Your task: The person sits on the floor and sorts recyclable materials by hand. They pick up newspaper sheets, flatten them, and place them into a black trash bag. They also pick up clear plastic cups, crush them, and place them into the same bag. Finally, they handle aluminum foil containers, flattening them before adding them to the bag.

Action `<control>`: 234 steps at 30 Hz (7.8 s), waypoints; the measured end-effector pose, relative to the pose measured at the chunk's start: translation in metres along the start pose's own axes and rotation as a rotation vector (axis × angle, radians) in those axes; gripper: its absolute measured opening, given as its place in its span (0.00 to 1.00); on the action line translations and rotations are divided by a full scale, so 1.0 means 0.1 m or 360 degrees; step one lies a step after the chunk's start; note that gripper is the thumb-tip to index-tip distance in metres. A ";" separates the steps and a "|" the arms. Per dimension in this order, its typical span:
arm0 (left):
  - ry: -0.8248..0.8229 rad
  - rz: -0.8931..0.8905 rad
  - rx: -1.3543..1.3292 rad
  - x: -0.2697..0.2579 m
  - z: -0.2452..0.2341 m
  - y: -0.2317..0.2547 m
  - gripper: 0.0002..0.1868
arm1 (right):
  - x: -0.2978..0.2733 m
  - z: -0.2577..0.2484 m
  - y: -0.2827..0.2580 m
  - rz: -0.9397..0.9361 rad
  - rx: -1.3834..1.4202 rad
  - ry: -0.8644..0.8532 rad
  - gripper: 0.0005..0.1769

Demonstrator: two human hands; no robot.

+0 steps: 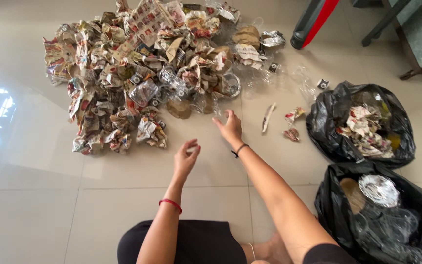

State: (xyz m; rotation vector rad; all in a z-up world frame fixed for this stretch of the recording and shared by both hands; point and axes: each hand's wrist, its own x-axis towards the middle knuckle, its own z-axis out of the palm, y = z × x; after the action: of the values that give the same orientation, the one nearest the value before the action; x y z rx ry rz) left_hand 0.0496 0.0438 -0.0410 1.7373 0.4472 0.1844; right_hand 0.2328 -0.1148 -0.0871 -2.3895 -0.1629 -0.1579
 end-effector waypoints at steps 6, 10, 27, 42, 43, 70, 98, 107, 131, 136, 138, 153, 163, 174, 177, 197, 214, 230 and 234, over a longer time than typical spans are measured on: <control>-0.0194 -0.0191 -0.0159 0.08 -0.16 0.09 0.23 | 0.14 0.40 -0.07 0.0458 0.0136 -0.0027 0.38; -0.0256 -0.0298 -0.0293 0.06 -0.10 0.19 0.26 | -0.39 0.23 -0.07 0.0368 0.0716 0.0089 0.34; -0.0979 0.0264 -0.0355 -0.71 0.27 0.75 0.35 | -2.09 -2.25 -0.85 -0.0904 0.0209 0.0300 0.31; -0.0834 -0.0111 -0.0997 -1.02 0.45 0.78 0.33 | -2.25 -2.32 -0.61 0.0198 0.0670 -0.0125 0.09; -0.0753 -0.0182 -0.1142 -1.05 0.54 0.72 0.31 | -2.25 -2.26 -0.60 0.0259 0.0927 -0.0136 0.08; -0.0411 -0.0765 -0.1926 -1.05 0.28 1.01 0.27 | -2.63 -1.89 -1.00 -0.0074 0.0720 -0.1097 0.36; -0.0319 -0.0623 -0.1431 -1.04 0.54 0.85 0.17 | -2.51 -1.97 -1.03 0.0679 0.2248 -0.0840 0.31; -0.0327 -0.0472 -0.1885 -1.37 0.64 0.91 0.15 | -2.81 -1.94 -0.69 -0.0081 0.1520 -0.0890 0.32; -0.0345 -0.0488 -0.1921 -1.56 0.71 0.88 0.29 | -2.81 -2.30 -0.79 0.0152 0.1921 -0.1087 0.55; -0.0439 -0.0432 -0.1969 -1.59 0.66 1.07 0.30 | -2.91 -2.28 -0.96 0.0411 0.2368 -0.0988 0.42; -0.0386 -0.0539 -0.1861 -1.59 0.66 1.13 0.30 | -2.89 -2.23 -0.95 0.0452 0.2216 -0.0942 0.39; -0.0222 -0.0546 -0.1949 -1.52 0.64 1.02 0.25 | -2.84 -2.25 -0.95 -0.0564 0.0781 -0.0767 0.41; -0.0285 -0.0530 -0.1953 -1.44 0.69 0.93 0.23 | -2.82 -2.32 -1.15 0.0405 0.2214 -0.1004 0.43; -0.0243 -0.0806 -0.2064 -1.45 0.74 1.00 0.27 | -2.75 -2.28 -0.75 -0.0898 -0.0192 -0.0662 0.45; -0.0295 -0.0754 -0.1965 -1.45 0.74 0.91 0.25 | -2.80 -2.30 -0.78 -0.0923 -0.0160 -0.0646 0.49; -0.0466 -0.0647 -0.1805 -1.39 0.85 0.65 0.17 | -2.89 -2.10 -0.62 -0.0237 0.0924 -0.0815 0.43; -0.0384 -0.0754 -0.1890 -1.62 1.15 1.00 0.13 | -2.66 -2.65 -0.46 -0.0623 0.0351 -0.0637 0.53; -0.0422 -0.0924 -0.2616 -1.74 1.61 1.34 0.08 | -2.27 -4.25 -0.23 -0.0233 0.0788 0.0267 0.11; -0.0382 -0.1033 -0.2546 -1.75 1.79 1.33 0.08 | -2.30 -4.14 -0.36 -0.0510 0.0523 0.0143 0.13</control>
State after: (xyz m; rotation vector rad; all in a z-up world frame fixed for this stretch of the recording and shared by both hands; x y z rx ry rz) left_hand -0.0193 -0.2078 0.0701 0.0072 0.4416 -0.1375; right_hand -0.0274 -0.3869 0.2029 -2.0123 -0.4910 -0.3587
